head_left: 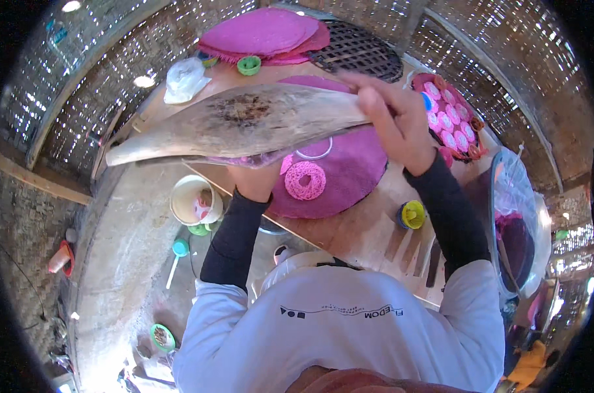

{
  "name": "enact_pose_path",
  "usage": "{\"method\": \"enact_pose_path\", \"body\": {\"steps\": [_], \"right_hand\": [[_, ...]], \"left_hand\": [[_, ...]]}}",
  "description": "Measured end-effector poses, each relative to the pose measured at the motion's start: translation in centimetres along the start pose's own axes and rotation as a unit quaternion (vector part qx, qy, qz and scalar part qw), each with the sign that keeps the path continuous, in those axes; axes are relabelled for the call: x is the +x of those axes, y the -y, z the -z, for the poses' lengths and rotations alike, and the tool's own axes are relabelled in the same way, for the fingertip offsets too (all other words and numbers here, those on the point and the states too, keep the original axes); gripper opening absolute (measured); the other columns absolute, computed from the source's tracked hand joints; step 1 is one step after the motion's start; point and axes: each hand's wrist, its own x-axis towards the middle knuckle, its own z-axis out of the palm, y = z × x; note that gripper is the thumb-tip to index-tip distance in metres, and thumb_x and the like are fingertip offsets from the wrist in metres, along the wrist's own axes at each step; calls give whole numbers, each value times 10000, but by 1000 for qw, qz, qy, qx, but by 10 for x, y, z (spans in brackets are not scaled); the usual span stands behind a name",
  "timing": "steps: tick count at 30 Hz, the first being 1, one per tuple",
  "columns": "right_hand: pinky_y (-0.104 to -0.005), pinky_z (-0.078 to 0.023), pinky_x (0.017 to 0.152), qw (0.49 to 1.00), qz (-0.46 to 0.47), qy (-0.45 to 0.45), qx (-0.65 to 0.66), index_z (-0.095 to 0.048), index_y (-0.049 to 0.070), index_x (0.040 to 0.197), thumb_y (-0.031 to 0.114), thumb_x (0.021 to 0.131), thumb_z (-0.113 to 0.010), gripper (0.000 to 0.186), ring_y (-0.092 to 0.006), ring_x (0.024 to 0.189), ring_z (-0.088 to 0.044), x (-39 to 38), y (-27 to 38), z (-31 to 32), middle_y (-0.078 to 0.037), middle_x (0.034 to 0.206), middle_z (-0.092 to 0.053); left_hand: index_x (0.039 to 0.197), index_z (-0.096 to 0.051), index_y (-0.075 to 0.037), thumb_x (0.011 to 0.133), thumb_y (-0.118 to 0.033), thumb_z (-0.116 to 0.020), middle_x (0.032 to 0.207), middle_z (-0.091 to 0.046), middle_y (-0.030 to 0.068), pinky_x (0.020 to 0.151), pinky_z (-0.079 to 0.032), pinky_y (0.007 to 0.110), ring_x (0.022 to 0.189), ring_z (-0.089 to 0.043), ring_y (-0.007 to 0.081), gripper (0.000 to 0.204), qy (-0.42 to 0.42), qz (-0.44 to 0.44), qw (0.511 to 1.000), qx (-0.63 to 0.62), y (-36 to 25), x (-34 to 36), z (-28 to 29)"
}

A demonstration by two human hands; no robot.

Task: The person is decorating pink circular cakes by applying a pink mixture using a wooden extruder tool and a brush on a wooden table.

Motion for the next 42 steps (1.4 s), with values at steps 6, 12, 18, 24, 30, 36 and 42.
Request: {"method": "enact_pose_path", "body": {"steps": [6, 12, 18, 24, 30, 36, 42], "right_hand": [[-199, -400, 522, 929, -172, -157, 286, -547, 41, 1019, 257, 844, -505, 281, -78, 574, -516, 27, -28, 37, -12, 704, -544], [-204, -401, 552, 939, -275, -81, 190, -436, 68, 1080, 149, 797, -548, 315, -80, 641, -495, 10, 26, 64, -17, 730, -490], [-190, -376, 555, 964, -77, -152, 202, -380, 46, 1106, -36, 744, -487, 386, -73, 635, -459, -42, 93, 86, -48, 762, -496], [-255, -381, 529, 906, -54, -366, 205, -451, 37, 879, 170, 792, -421, 162, -132, 558, -436, -128, 69, 202, -39, 626, -449], [-358, -469, 558, 692, 59, -646, 317, -448, 76, 749, 219, 834, -388, 177, -223, 524, -529, -140, -7, 149, -93, 572, -498], [-330, -467, 603, 877, -265, -325, 236, -520, 87, 934, 335, 845, -457, 271, -193, 749, -583, -196, 6, 166, -57, 874, -587], [-400, -472, 617, 743, -500, 92, -436, -607, 26, 797, 400, 683, -612, 391, -281, 702, -604, -372, -50, 313, -161, 745, -606]], "left_hand": [[924, -564, -97, 691, -305, -609, 856, -548, 111, 708, -402, 386, 781, -538, 262, 315, 218, 57, 879, -420, -64, 38, -19], [706, -534, -139, 629, -298, -616, 634, -529, 64, 543, -393, 398, 593, -523, 275, 195, 274, -284, 908, -141, -97, 95, 6], [979, -530, -80, 638, -288, -677, 905, -554, 96, 786, -402, 388, 821, -545, 261, 426, 605, -239, 736, -186, -86, 89, -1], [875, -538, -70, 639, -194, -690, 859, -557, 82, 661, -444, 294, 731, -542, 175, 307, 446, -225, 775, -387, -62, 31, -39], [832, -517, -56, 705, -255, -628, 829, -535, 87, 638, -443, 300, 734, -535, 189, 260, 215, -148, 881, -395, -134, -15, -92], [789, -497, -43, 772, -315, -566, 798, -512, 92, 614, -441, 307, 738, -528, 203, 282, -107, -149, 950, -252, -166, 80, -82], [789, -498, -38, 799, -309, -543, 787, -488, 94, 612, -442, 326, 731, -525, 208, 274, -162, -301, 929, -139, -183, 72, -64]]}}
